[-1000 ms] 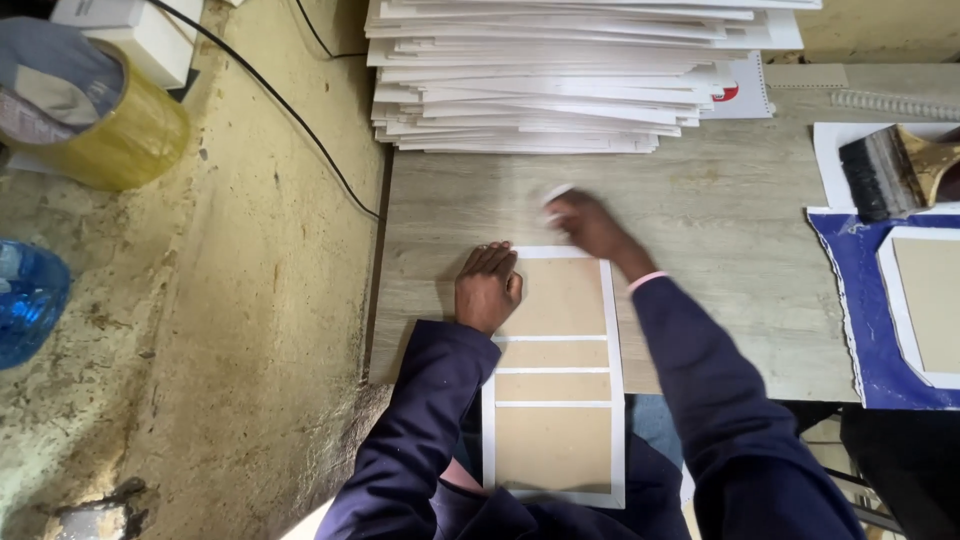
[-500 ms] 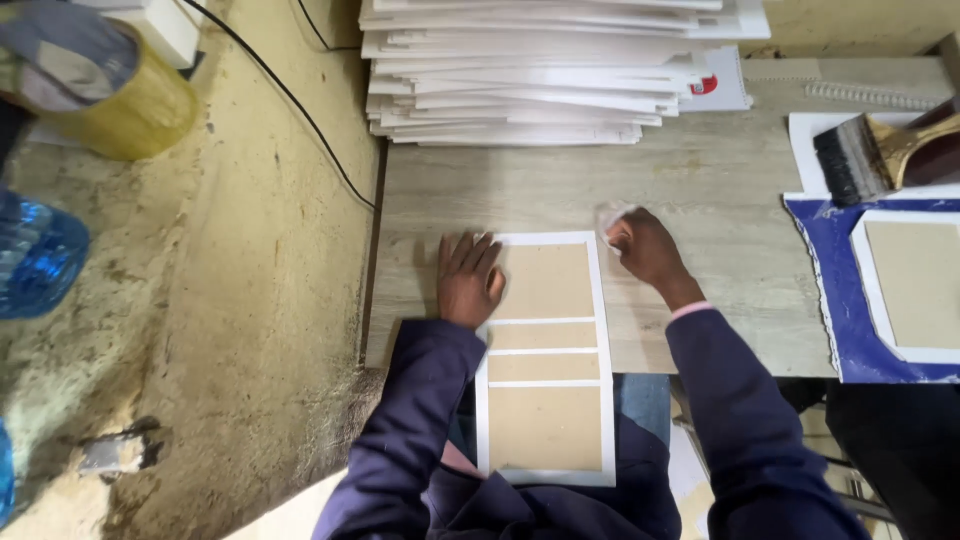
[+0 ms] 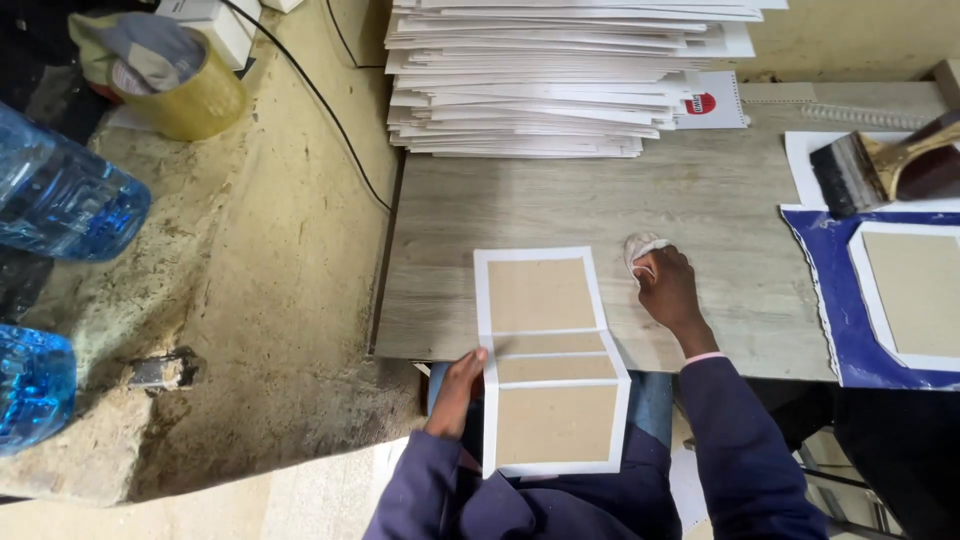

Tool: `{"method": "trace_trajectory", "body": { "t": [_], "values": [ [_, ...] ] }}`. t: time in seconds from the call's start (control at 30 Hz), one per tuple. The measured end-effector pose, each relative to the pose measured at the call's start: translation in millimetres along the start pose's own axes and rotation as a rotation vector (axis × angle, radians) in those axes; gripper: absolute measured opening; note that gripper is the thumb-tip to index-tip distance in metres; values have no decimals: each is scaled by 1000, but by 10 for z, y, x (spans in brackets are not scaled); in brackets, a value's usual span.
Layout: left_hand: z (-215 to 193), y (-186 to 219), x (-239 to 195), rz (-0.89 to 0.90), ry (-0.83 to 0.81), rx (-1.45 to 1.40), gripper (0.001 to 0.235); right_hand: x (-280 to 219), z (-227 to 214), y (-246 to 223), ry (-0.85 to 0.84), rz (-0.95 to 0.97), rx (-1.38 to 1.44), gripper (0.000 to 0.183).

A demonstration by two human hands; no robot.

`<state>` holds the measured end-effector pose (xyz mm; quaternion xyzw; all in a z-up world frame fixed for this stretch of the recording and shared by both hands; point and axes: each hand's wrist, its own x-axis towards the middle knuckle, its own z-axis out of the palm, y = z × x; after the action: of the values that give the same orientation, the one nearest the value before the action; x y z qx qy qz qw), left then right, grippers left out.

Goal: Assembling paper folders by applying adhesive and pressing components together on a workbench.

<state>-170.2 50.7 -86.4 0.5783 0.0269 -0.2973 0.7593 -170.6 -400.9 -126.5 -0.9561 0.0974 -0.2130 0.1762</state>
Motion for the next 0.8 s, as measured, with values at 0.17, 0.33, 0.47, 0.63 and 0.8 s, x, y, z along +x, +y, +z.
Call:
{"method": "trace_trajectory", "body": {
  "t": [0.17,0.33,0.47,0.63,0.8],
  "values": [
    [408,237,609,41,-113,-103,22,12,92,73,-24,98,-7,15],
    [668,1719,549,368,-225,489,76,-30,74,59,-23,126,70,15],
    [920,2881,-11,512,-189,824,93,-48,104,84,-33,140,136,13],
    [1465,2881,-123,821,-85,1622,67,-55,57,76,-34,215,273,10],
    [1164,1384,555,711,-376,1756,74,-153,-641,-183,166,450,1003,11]
  ]
}}
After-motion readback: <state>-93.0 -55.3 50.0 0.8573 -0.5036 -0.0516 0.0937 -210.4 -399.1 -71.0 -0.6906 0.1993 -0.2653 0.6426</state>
